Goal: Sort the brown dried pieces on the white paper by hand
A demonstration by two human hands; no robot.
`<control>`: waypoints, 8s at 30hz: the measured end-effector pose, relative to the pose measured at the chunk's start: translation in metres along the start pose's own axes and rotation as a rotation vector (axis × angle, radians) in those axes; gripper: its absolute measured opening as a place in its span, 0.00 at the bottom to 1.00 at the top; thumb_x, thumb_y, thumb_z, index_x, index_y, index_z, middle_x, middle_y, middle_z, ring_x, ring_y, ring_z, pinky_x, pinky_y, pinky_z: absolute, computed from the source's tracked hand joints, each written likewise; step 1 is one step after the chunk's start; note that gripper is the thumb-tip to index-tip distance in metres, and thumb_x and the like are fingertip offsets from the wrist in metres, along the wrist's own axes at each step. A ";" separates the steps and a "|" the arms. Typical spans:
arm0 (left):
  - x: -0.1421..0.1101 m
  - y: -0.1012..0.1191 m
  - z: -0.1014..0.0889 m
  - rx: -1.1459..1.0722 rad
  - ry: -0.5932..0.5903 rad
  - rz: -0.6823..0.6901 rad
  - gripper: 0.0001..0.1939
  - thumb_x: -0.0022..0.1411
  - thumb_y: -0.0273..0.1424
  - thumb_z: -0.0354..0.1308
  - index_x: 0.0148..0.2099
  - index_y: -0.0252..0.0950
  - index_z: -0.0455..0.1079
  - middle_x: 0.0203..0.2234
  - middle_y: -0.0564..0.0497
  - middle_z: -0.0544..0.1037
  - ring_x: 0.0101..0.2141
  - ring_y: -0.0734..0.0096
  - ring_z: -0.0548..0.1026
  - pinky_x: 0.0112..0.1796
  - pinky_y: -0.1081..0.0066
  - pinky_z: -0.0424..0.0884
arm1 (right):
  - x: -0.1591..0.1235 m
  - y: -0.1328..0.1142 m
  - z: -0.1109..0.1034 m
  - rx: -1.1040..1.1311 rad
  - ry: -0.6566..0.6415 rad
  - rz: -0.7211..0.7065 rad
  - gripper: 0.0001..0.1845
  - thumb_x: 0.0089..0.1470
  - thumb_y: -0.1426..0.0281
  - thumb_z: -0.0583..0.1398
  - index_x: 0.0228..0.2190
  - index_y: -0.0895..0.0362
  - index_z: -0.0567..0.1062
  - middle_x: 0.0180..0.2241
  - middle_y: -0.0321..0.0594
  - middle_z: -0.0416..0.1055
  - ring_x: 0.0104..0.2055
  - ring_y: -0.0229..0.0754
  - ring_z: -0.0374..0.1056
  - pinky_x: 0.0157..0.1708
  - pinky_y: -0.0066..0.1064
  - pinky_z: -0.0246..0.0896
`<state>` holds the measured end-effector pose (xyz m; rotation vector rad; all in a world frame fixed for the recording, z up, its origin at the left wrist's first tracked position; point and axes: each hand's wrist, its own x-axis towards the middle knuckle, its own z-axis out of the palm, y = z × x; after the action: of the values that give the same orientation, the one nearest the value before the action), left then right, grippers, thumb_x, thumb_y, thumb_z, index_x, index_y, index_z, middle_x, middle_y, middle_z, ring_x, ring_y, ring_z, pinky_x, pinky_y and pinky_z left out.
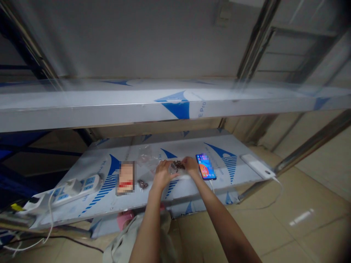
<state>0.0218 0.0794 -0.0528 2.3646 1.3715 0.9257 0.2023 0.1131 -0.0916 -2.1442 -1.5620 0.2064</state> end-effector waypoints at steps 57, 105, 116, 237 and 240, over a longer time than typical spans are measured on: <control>-0.002 -0.014 0.028 -0.153 0.062 -0.002 0.27 0.42 0.39 0.62 0.45 0.36 0.62 0.39 0.46 0.69 0.43 0.61 0.65 0.44 0.60 0.62 | -0.025 -0.019 -0.018 0.569 -0.314 -0.269 0.08 0.41 0.67 0.58 0.25 0.56 0.75 0.27 0.37 0.74 0.30 0.39 0.68 0.30 0.27 0.61; -0.007 -0.027 0.039 -0.107 0.049 -0.037 0.27 0.41 0.38 0.63 0.46 0.36 0.63 0.40 0.45 0.71 0.43 0.60 0.67 0.44 0.60 0.63 | -0.031 -0.015 0.003 0.376 -0.023 -0.342 0.08 0.49 0.68 0.54 0.28 0.57 0.72 0.29 0.39 0.72 0.32 0.40 0.65 0.35 0.30 0.57; -0.003 -0.024 0.035 -0.138 0.057 -0.050 0.27 0.42 0.40 0.62 0.45 0.36 0.64 0.39 0.46 0.71 0.43 0.61 0.66 0.44 0.61 0.64 | -0.006 0.006 -0.009 0.010 -0.072 -0.312 0.09 0.47 0.74 0.55 0.31 0.56 0.74 0.36 0.42 0.71 0.41 0.41 0.63 0.42 0.30 0.52; -0.012 -0.024 -0.032 -0.577 0.028 -0.273 0.13 0.51 0.32 0.53 0.40 0.36 0.69 0.30 0.50 0.75 0.31 0.72 0.72 0.34 0.74 0.66 | -0.037 -0.074 -0.031 0.800 -0.351 -0.373 0.09 0.41 0.64 0.56 0.23 0.57 0.69 0.17 0.31 0.63 0.20 0.33 0.57 0.20 0.23 0.51; -0.015 -0.033 -0.033 -0.444 -0.013 -0.416 0.10 0.52 0.33 0.52 0.35 0.34 0.71 0.27 0.49 0.76 0.30 0.71 0.72 0.32 0.74 0.65 | -0.030 -0.080 -0.017 0.925 -0.386 -0.254 0.10 0.40 0.63 0.57 0.25 0.57 0.68 0.16 0.30 0.62 0.17 0.32 0.55 0.17 0.23 0.49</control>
<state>-0.0269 0.0808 -0.0506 1.6773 1.4019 0.9641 0.1307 0.0994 -0.0445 -1.2126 -1.4814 1.0673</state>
